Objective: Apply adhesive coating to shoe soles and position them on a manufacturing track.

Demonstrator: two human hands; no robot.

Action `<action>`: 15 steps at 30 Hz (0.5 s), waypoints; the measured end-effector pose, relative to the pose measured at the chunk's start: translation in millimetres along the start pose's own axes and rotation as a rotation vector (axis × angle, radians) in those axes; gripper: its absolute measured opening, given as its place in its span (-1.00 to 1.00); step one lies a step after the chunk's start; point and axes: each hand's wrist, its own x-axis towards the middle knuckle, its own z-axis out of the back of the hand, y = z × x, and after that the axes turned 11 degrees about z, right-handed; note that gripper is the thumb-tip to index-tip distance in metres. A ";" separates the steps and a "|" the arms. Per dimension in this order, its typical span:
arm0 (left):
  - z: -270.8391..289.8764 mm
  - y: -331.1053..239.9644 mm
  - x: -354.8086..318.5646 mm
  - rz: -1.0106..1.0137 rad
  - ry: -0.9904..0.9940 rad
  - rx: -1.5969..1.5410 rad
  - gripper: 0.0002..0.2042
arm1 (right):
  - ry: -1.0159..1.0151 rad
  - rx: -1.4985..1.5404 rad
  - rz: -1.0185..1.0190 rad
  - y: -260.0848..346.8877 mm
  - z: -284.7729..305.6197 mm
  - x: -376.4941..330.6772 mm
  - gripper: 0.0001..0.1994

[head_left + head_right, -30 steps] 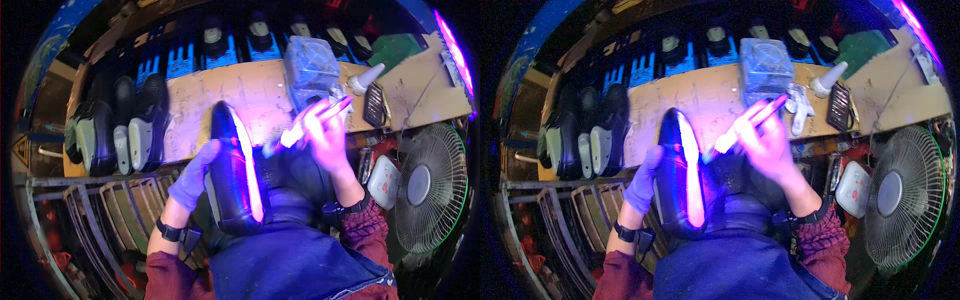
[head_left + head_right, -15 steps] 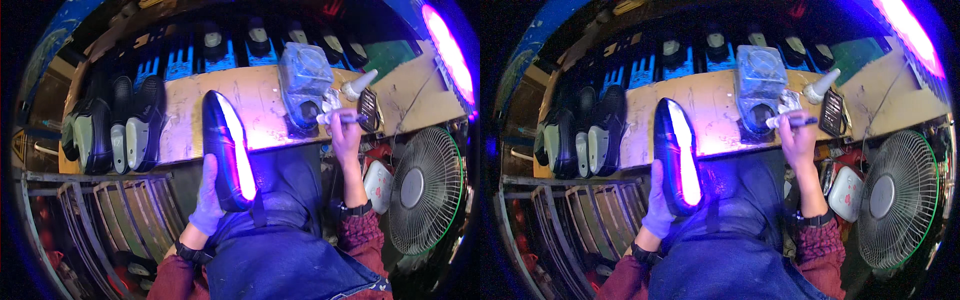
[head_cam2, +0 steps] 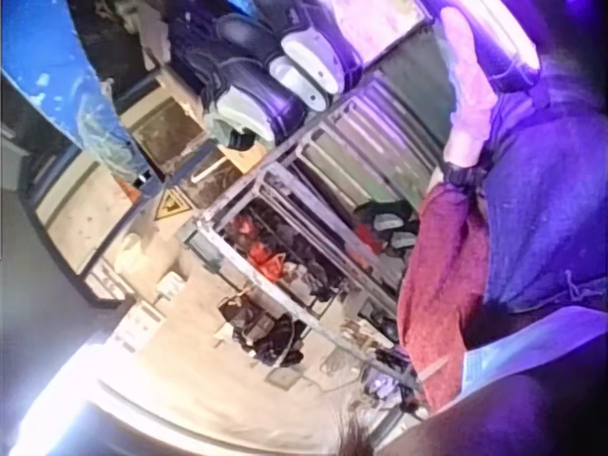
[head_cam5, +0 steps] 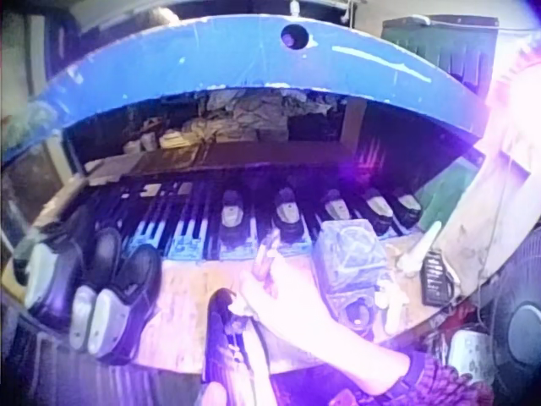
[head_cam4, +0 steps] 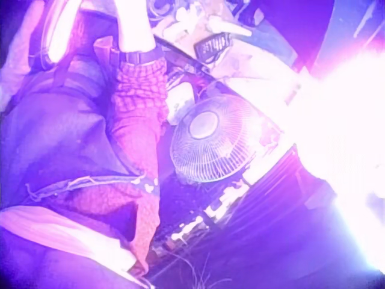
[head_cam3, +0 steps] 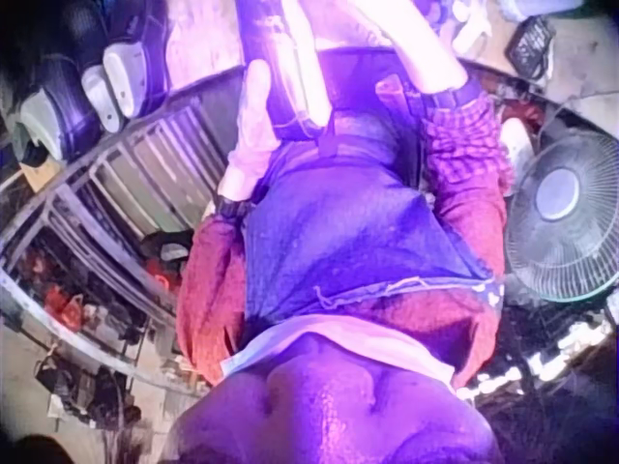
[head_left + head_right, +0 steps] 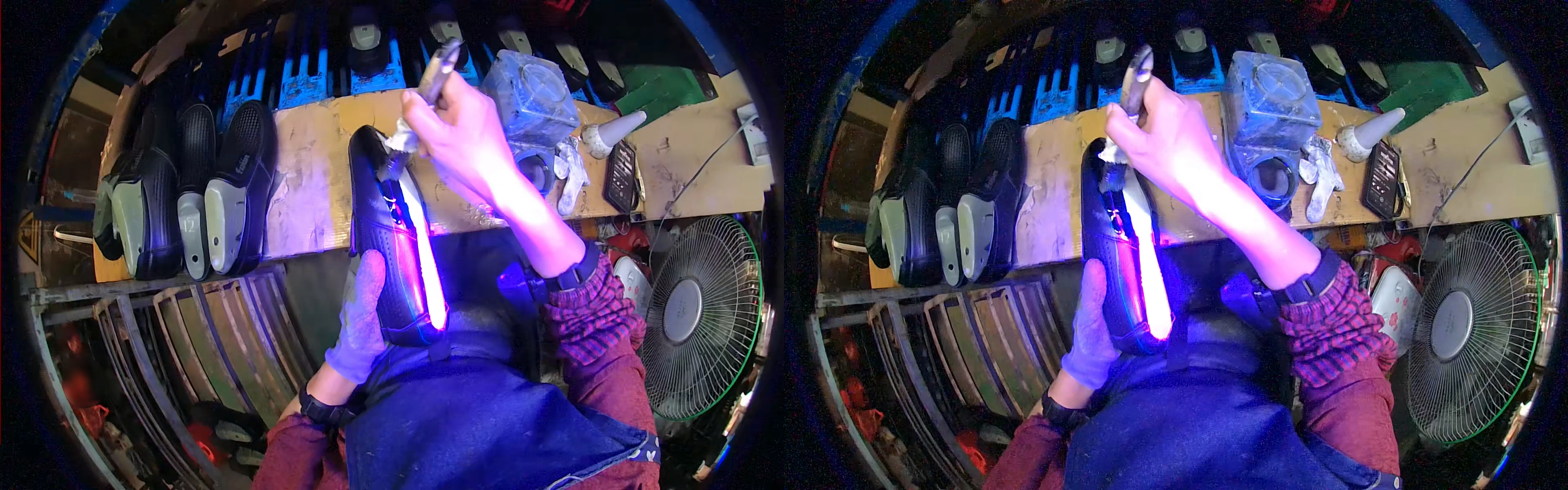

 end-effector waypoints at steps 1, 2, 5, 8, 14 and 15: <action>-0.3 0.8 0.6 -0.002 -0.002 0.009 -0.44 | 0.011 -0.008 -0.019 -0.4 2.1 -6.8 -0.74; -0.3 0.7 0.7 -0.007 -0.004 0.020 -0.44 | 0.023 -0.099 0.017 3.1 4.9 -17.8 -0.73; 16.4 4.4 8.1 0.017 0.175 0.066 -0.40 | 0.015 -0.158 0.088 16.6 10.6 -55.6 -0.76; 9.2 5.9 2.0 0.028 0.140 0.088 -0.34 | 0.002 -0.112 0.132 20.7 13.2 -74.3 -0.79; -5.4 3.1 8.6 0.072 0.257 -0.148 -0.29 | 0.097 -0.077 0.239 33.3 25.0 -91.2 -0.82; -9.2 3.9 7.3 0.081 0.258 -0.138 -0.29 | 0.085 -0.077 0.235 38.6 29.4 -92.3 -0.82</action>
